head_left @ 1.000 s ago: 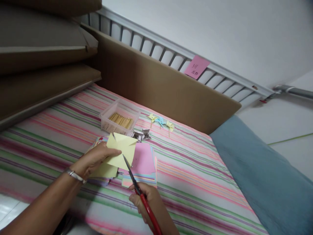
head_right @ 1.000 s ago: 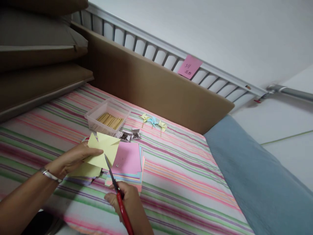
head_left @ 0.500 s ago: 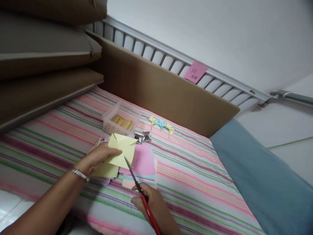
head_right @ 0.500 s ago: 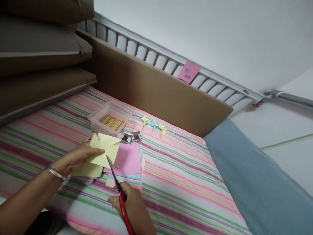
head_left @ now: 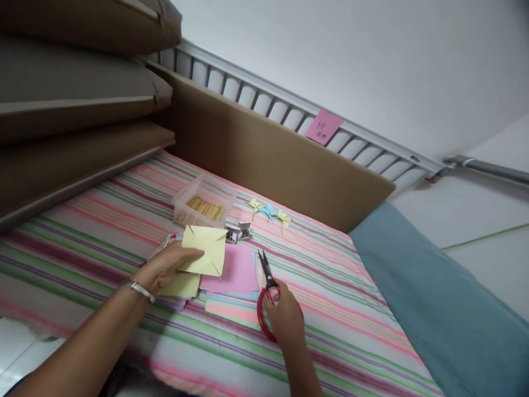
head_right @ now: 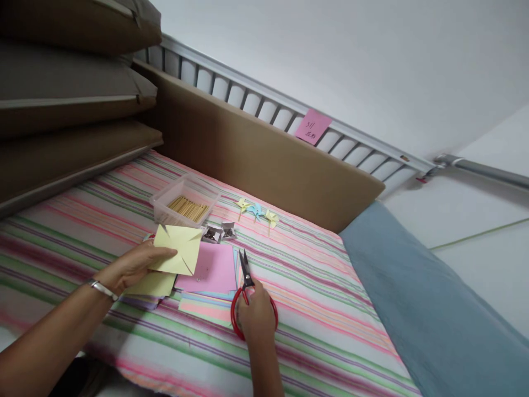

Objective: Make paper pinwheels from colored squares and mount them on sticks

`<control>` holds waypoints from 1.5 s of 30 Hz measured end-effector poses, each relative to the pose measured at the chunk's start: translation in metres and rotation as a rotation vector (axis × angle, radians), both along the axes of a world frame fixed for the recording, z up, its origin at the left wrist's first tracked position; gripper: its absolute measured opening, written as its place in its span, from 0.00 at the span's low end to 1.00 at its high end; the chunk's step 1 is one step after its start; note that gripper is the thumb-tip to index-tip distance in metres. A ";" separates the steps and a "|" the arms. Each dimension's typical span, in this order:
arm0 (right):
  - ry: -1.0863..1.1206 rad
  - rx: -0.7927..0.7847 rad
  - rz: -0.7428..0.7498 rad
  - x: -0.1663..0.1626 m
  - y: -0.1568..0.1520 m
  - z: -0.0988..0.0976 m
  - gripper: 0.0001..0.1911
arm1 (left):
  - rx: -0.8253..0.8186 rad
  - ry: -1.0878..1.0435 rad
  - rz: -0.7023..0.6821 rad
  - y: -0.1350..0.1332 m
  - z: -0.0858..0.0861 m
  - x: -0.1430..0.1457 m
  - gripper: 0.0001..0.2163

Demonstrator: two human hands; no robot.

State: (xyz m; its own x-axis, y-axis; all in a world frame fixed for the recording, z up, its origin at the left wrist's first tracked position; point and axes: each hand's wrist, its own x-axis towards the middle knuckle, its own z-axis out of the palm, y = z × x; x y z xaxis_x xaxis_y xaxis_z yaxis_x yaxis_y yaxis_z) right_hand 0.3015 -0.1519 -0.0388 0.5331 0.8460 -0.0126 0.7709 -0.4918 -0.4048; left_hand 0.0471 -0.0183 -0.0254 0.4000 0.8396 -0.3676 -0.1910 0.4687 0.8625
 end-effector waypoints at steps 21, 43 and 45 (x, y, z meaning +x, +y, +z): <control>1.248 0.407 -0.042 -0.067 0.023 0.009 0.17 | 0.002 0.012 -0.387 -0.030 0.002 0.043 0.16; 0.070 0.750 0.327 -0.076 0.017 0.010 0.15 | -0.077 -0.136 0.053 -0.027 -0.002 0.046 0.11; -0.068 0.707 0.504 -0.083 0.015 0.010 0.15 | -0.094 -0.142 0.069 -0.027 -0.005 0.046 0.10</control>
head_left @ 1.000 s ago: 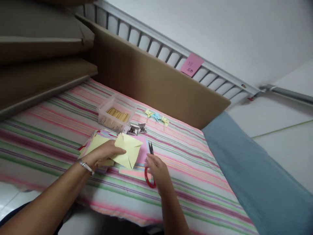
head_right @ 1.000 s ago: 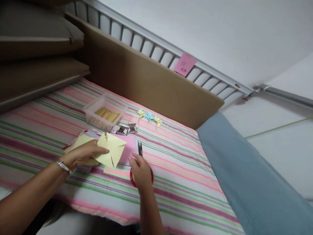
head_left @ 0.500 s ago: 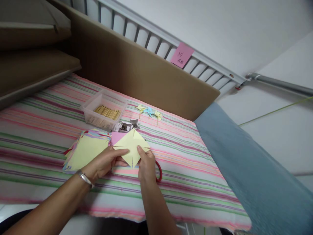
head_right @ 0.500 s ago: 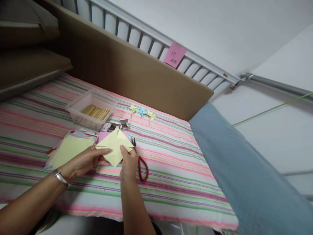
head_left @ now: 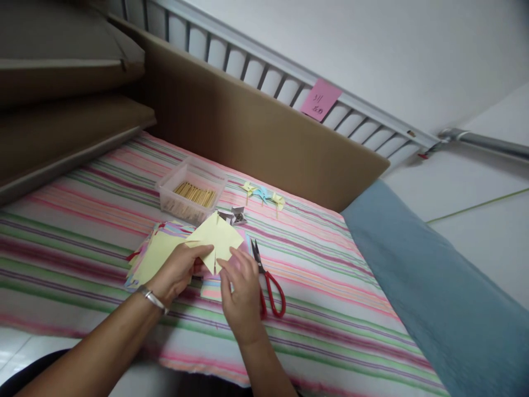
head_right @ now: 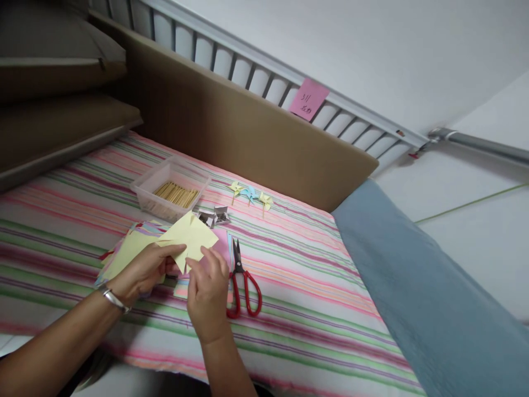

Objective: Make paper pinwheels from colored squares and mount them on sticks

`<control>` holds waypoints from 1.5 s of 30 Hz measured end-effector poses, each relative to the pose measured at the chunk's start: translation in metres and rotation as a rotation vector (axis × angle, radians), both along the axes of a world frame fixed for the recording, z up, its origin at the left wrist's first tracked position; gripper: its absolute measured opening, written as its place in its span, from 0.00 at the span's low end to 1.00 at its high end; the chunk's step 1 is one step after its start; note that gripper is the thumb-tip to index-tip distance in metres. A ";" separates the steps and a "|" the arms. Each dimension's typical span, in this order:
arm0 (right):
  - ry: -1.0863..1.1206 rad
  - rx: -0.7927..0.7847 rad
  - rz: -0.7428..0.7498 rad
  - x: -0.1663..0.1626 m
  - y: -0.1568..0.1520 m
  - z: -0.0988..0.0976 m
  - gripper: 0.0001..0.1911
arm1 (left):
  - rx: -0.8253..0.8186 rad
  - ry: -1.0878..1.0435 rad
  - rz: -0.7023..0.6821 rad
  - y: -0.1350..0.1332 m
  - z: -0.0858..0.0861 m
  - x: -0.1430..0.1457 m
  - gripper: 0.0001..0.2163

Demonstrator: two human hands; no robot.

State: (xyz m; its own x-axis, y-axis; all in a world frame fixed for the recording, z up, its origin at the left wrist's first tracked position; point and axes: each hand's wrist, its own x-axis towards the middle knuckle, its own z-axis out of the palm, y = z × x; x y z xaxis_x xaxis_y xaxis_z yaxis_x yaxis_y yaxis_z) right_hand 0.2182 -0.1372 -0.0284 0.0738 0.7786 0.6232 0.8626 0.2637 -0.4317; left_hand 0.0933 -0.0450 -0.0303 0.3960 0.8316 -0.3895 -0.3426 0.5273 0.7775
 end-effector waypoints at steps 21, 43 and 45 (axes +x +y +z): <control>0.024 -0.054 0.068 -0.012 0.007 -0.004 0.07 | 0.062 -0.039 0.020 -0.004 -0.008 0.007 0.13; 0.759 -0.325 -0.127 0.000 0.022 -0.007 0.05 | 0.058 0.074 -0.096 -0.013 -0.004 0.014 0.11; 0.775 -0.328 -0.135 0.001 0.022 -0.009 0.05 | 0.063 0.065 -0.103 -0.014 -0.003 0.015 0.10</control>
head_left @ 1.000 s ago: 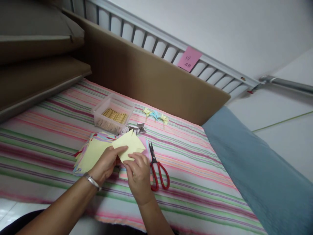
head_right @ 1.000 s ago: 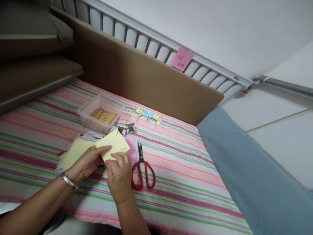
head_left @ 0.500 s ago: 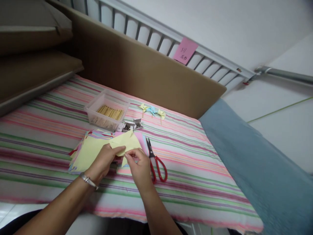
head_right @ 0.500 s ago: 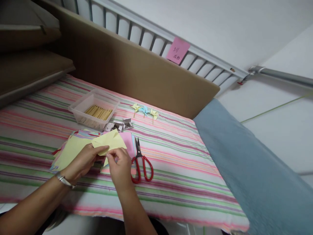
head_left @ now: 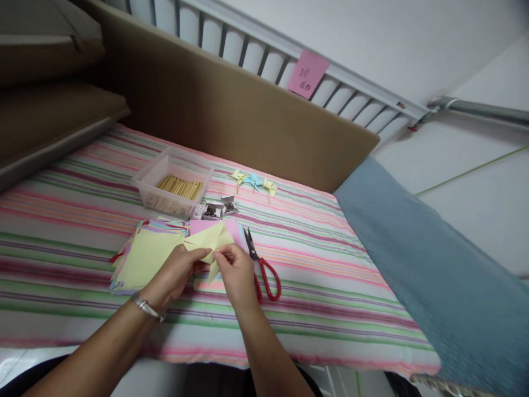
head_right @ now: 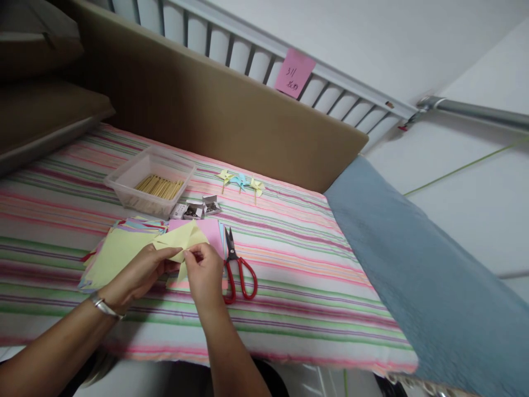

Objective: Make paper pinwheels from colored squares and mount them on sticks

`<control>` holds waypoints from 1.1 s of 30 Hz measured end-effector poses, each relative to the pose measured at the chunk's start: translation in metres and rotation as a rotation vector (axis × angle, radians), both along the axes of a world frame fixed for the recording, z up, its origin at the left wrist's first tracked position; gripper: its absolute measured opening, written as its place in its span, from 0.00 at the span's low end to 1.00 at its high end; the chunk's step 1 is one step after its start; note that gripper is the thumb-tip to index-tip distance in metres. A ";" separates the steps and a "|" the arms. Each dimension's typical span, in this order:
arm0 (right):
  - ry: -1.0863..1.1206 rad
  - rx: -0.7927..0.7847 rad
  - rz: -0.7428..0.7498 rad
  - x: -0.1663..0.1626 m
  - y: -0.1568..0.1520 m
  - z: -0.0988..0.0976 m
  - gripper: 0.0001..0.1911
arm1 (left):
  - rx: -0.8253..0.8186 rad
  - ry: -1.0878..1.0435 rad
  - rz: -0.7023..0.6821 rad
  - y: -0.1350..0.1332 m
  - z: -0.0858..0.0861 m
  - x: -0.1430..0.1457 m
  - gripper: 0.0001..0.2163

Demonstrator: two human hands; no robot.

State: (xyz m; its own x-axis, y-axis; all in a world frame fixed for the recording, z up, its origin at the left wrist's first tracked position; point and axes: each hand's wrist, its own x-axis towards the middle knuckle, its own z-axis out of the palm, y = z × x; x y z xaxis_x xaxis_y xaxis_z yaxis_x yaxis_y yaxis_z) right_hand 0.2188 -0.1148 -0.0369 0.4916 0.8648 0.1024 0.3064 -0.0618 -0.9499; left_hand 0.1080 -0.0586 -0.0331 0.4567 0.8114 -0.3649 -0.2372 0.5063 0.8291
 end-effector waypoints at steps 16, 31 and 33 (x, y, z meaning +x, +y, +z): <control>0.095 -0.049 -0.030 -0.005 0.004 0.004 0.06 | 0.041 -0.055 -0.040 -0.004 0.004 -0.006 0.07; -0.040 -0.088 -0.070 0.009 -0.002 0.010 0.08 | 0.039 0.147 0.000 -0.002 -0.008 -0.005 0.10; -0.049 -0.096 -0.100 0.017 -0.003 0.016 0.16 | 0.032 0.154 -0.055 0.000 -0.005 -0.007 0.10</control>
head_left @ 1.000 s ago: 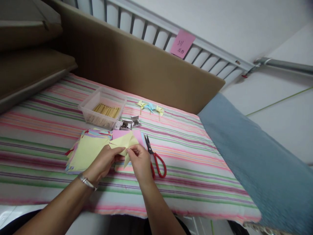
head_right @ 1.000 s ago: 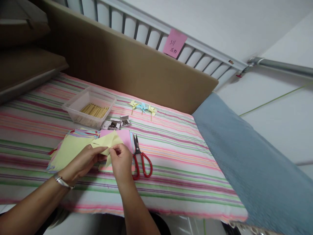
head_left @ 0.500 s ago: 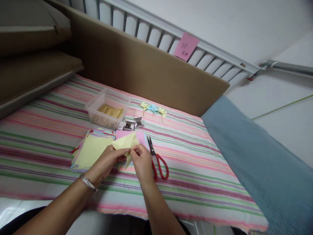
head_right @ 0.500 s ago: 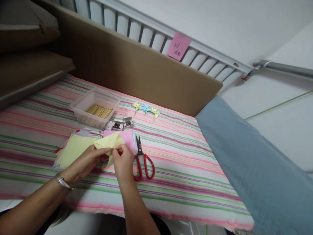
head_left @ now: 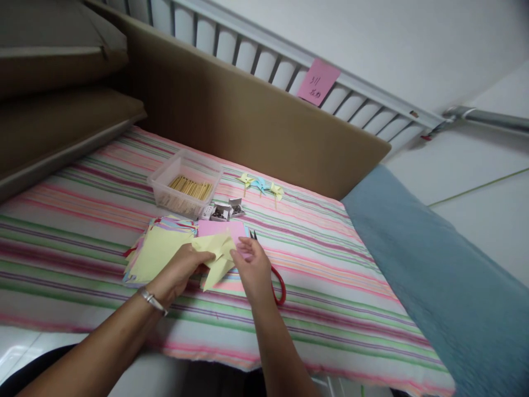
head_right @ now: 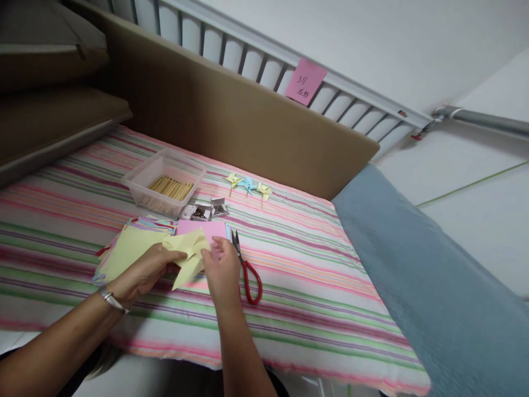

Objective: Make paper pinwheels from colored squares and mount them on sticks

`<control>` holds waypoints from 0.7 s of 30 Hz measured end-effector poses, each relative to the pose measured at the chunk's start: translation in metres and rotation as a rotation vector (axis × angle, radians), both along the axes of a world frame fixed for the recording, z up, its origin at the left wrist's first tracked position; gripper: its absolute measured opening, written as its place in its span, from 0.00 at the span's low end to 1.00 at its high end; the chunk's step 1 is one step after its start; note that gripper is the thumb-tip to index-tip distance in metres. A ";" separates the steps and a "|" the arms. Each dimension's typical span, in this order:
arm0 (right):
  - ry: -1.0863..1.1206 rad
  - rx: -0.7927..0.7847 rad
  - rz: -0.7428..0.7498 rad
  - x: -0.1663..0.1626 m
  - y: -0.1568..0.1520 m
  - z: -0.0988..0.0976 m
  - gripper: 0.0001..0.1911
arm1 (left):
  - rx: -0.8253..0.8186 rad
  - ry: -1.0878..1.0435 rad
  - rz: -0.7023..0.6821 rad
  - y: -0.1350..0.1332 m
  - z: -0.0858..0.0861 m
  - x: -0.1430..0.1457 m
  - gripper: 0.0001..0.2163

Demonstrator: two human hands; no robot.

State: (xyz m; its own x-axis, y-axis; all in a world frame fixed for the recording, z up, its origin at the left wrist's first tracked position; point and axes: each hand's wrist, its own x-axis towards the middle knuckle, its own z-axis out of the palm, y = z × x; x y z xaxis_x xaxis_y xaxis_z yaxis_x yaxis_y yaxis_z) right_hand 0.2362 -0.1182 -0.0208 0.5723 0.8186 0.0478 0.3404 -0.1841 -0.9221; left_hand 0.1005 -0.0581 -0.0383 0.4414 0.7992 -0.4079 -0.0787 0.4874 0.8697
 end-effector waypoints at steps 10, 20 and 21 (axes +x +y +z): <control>0.586 -0.104 0.283 0.007 -0.004 -0.001 0.45 | -0.032 0.071 -0.151 -0.003 -0.002 0.002 0.08; 0.631 -0.059 0.248 0.005 -0.002 -0.005 0.42 | -0.063 -0.056 -0.137 -0.007 0.003 0.003 0.12; 0.648 -0.034 0.230 0.003 -0.001 -0.004 0.42 | -0.060 -0.111 -0.127 -0.008 0.004 0.002 0.13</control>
State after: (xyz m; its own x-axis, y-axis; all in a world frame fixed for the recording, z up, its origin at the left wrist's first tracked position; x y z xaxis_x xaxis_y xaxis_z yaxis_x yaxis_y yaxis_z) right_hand 0.2396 -0.1196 -0.0253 0.2884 0.9175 -0.2738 -0.2438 -0.2061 -0.9477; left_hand 0.1027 -0.0658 -0.0338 0.5828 0.7095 -0.3962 -0.1072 0.5504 0.8280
